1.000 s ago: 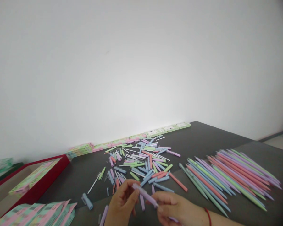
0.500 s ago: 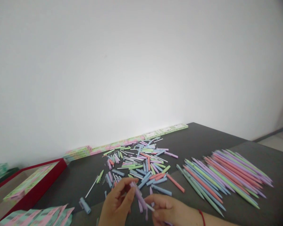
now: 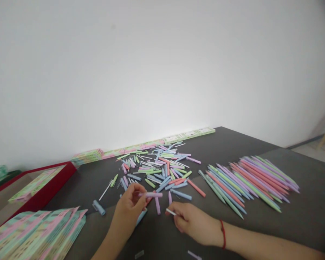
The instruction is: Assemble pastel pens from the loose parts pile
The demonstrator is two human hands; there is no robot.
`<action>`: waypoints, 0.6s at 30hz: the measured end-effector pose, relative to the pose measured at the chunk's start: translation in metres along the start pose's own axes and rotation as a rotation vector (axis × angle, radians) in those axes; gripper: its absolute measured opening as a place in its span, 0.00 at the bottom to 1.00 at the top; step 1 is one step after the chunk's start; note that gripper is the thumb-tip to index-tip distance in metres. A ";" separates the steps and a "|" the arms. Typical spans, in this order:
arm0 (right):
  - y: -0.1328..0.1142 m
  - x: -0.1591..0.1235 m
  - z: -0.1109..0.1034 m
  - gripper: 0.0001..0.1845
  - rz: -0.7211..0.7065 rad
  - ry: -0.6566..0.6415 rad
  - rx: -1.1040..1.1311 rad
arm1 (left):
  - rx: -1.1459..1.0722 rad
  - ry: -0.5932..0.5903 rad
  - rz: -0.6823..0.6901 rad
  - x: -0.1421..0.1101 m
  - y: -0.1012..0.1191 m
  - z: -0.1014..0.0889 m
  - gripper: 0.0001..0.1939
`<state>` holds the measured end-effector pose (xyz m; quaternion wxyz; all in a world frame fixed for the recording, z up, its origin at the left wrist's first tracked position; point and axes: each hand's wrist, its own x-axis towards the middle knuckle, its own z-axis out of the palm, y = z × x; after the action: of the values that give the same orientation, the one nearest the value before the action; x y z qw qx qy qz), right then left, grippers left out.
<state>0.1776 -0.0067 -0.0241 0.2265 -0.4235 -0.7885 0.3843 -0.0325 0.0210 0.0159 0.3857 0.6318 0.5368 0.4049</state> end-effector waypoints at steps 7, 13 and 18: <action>-0.030 -0.026 -0.024 0.08 0.106 -0.078 -0.329 | 0.730 -0.166 0.141 -0.028 0.008 0.004 0.06; -0.049 -0.047 -0.014 0.14 0.278 -0.300 -0.508 | 0.867 -0.288 0.191 -0.050 0.001 0.015 0.10; -0.039 -0.058 -0.003 0.09 0.222 -0.228 -0.529 | 0.730 -0.432 0.245 -0.077 0.001 0.017 0.14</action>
<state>0.1915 -0.0681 0.0068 -0.0249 -0.5052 -0.8305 0.2331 -0.0238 -0.0560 0.0027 0.1897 0.8556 0.4731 0.0901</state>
